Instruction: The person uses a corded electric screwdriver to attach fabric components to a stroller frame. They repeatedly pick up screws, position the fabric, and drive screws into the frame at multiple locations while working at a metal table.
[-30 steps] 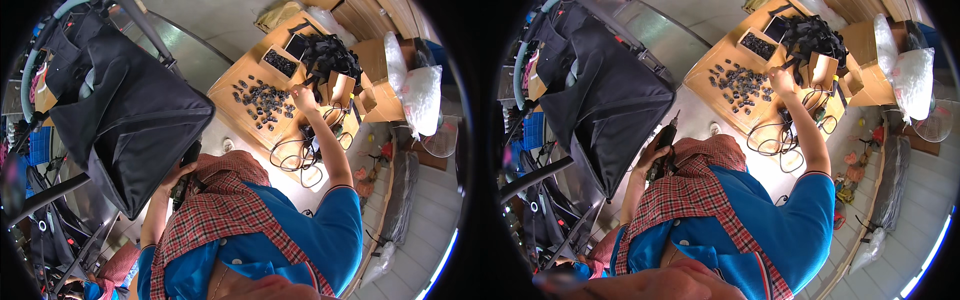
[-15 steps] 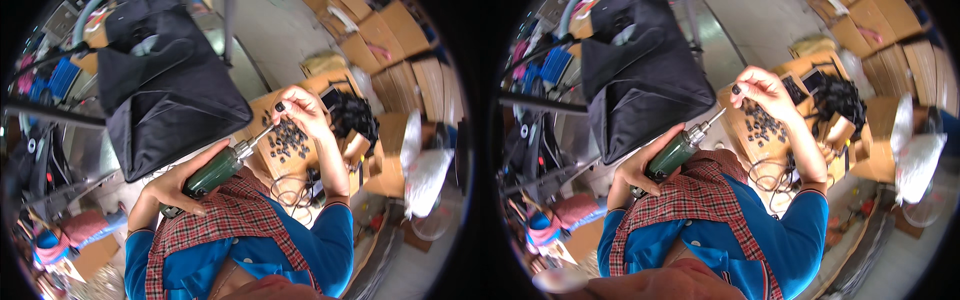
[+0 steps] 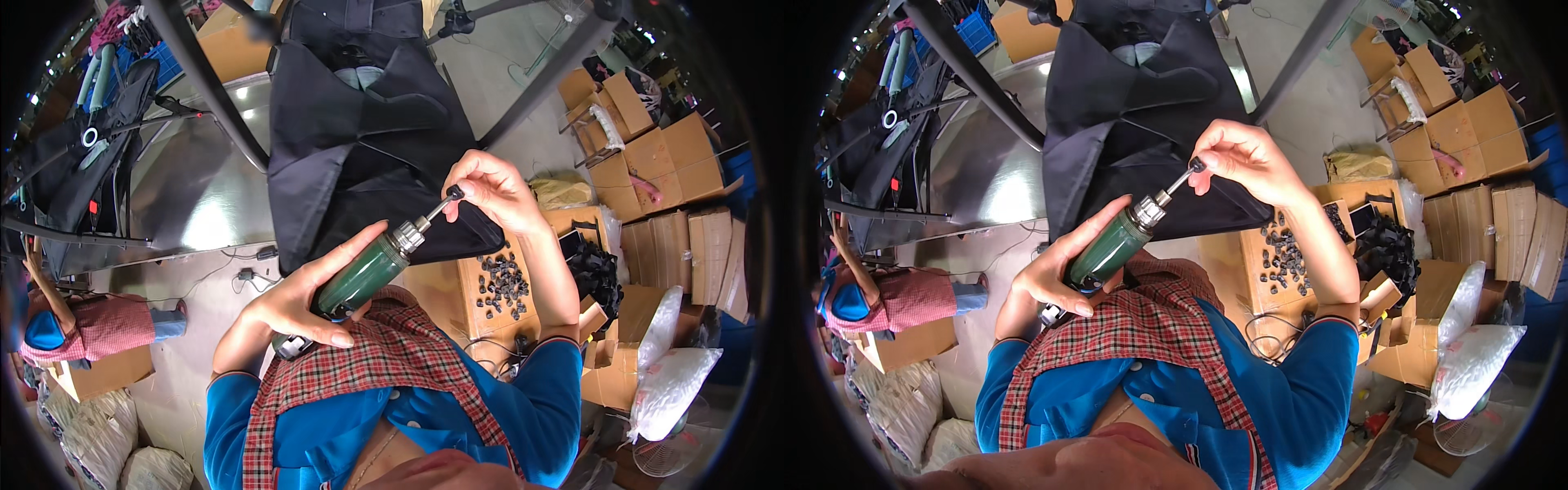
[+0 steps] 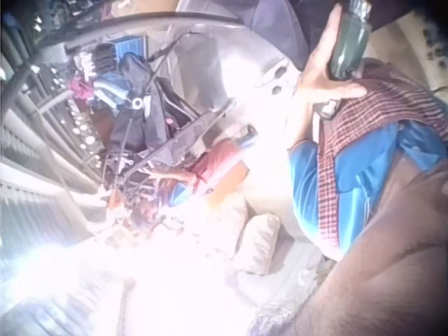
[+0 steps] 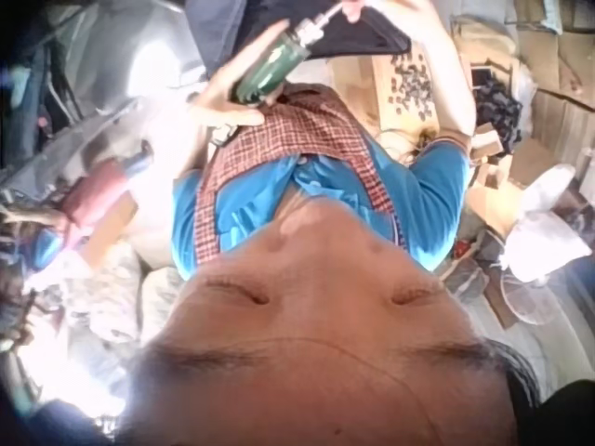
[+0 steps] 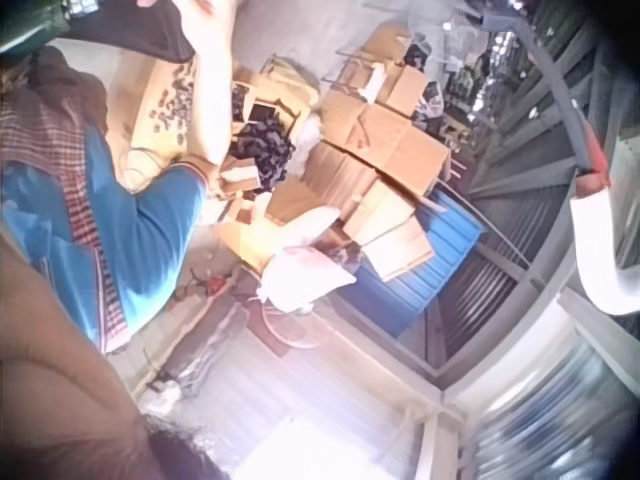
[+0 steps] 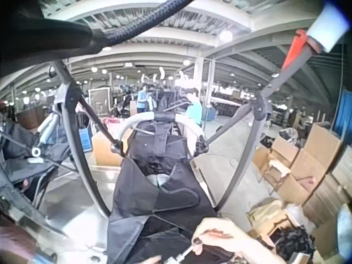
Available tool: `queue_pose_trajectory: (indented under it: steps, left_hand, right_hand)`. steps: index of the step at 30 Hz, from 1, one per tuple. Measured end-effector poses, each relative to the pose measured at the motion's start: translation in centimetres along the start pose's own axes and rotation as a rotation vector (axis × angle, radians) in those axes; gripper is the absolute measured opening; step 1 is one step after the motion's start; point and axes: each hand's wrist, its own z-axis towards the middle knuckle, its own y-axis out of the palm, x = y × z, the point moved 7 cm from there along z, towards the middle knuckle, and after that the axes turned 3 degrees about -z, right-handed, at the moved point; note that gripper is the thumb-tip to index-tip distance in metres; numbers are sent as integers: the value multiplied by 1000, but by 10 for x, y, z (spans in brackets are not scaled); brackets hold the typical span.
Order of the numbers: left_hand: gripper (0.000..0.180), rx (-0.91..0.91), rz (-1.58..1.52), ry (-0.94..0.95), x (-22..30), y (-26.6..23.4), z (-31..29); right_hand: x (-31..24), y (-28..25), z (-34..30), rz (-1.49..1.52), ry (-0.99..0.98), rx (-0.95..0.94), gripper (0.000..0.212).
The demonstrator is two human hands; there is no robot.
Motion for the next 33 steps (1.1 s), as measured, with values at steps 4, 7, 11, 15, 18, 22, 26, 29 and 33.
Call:
queue_pose_trajectory:
  steps: [4,7,11,15,18,22,26,29,33]
  left_hand:
    - [121,-25,80,17,22,-27,-20]
    - [119,-15,178,-7,39,-50,-39]
    - [119,-64,328,-20,54,-83,-58]
    - [120,-120,236,-5,61,-115,-74]
    - [127,-186,42,90,67,-132,-80]
    - [131,-267,-168,217,80,-142,-90]
    - [133,-244,-228,330,86,-153,-104]
    - [135,-218,-251,387,83,-162,-114]
    - [136,-190,-275,437,83,-172,-120]
  right_hand:
    - [-4,18,32,-135,30,43,12]
    - [-21,40,54,-408,18,98,10]
    - [-24,65,86,-458,124,67,10]
    - [-18,80,111,-377,215,46,19]
    - [-12,67,135,-312,108,115,29]
    - [72,50,147,-904,312,23,47]
    - [105,-75,106,-1523,764,343,95]
    - [106,-107,104,-1135,855,202,132]
    - [122,-149,110,-1095,930,469,123]
